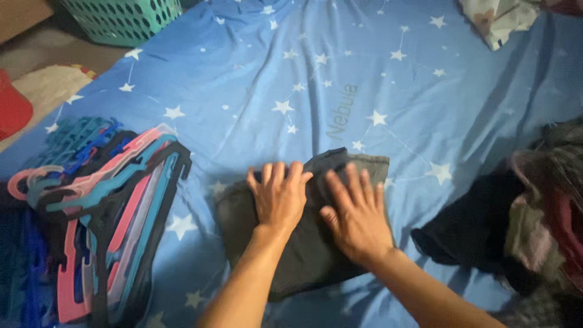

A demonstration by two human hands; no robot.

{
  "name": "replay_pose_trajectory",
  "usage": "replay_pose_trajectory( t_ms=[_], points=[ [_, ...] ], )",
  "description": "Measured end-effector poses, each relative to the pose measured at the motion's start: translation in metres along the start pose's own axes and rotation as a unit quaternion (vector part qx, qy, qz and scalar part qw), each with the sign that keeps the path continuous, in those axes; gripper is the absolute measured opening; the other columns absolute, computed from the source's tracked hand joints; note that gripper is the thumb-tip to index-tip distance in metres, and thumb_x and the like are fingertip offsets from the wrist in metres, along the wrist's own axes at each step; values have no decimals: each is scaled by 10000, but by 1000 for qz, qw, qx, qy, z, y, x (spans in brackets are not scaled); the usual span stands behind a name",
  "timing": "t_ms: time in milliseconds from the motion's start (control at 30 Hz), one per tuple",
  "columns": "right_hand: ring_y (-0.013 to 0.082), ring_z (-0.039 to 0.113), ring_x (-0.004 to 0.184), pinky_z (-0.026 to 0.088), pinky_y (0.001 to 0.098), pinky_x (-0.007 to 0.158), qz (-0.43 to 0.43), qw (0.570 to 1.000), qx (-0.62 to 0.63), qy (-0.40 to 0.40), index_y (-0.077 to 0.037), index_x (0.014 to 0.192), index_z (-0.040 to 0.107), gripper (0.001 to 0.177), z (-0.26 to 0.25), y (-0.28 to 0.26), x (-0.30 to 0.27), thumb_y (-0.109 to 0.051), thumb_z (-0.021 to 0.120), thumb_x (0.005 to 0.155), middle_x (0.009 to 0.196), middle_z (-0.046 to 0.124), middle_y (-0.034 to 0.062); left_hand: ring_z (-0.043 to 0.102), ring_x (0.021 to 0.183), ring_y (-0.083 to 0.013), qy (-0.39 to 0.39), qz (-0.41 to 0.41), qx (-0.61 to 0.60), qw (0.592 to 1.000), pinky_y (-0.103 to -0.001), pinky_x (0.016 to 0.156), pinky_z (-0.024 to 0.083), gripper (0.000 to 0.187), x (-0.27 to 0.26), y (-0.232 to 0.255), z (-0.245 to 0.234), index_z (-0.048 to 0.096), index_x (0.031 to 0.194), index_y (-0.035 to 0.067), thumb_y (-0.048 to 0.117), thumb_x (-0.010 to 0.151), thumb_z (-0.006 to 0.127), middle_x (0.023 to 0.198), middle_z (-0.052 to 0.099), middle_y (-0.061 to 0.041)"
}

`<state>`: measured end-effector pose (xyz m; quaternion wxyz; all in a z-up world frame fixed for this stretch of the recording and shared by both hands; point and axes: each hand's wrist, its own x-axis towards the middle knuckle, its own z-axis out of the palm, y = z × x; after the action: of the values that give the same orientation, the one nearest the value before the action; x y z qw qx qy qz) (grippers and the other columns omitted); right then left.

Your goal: The person sorts a pile of clothes and plastic hangers on a bed, placing some items into a laundry basket and folding a dark garment.

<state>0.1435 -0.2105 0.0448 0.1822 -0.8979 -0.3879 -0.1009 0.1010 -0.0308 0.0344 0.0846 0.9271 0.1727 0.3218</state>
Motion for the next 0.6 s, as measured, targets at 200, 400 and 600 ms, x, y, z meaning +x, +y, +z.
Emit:
replay_pose_trajectory(
  t_ms=[200, 400, 600],
  points=[
    [456, 25, 1523, 39, 710, 1164, 35, 957, -70, -279, -311, 1596, 176, 718, 10, -33, 13, -585, 423, 980, 1681, 89, 91, 510, 1304, -331, 18, 26, 58, 998, -805, 1059, 222, 236, -8, -12, 44, 686, 1076, 195, 355, 912, 631, 1071, 670, -57],
    [463, -30, 1528, 12, 700, 1162, 71, 944, -78, -311, -295, 1623, 51, 821, 20, -29, 11, -607, 423, 961, 1698, 29, 82, 343, 1469, -333, -24, -8, 91, 996, -765, 1124, 129, 492, -31, -8, 48, 566, 1419, 179, 335, 955, 520, 1492, 512, -101],
    [423, 106, 1532, 47, 635, 1182, 14, 989, -73, -127, -238, 1631, 128, 757, 57, 6, -20, -578, 383, 1005, 1676, 146, 125, 300, 1480, -369, -105, 16, -21, 994, -705, 1146, 138, 595, -87, -6, -28, 516, 1456, 147, 489, 969, 510, 1531, 424, -169]
  ],
)
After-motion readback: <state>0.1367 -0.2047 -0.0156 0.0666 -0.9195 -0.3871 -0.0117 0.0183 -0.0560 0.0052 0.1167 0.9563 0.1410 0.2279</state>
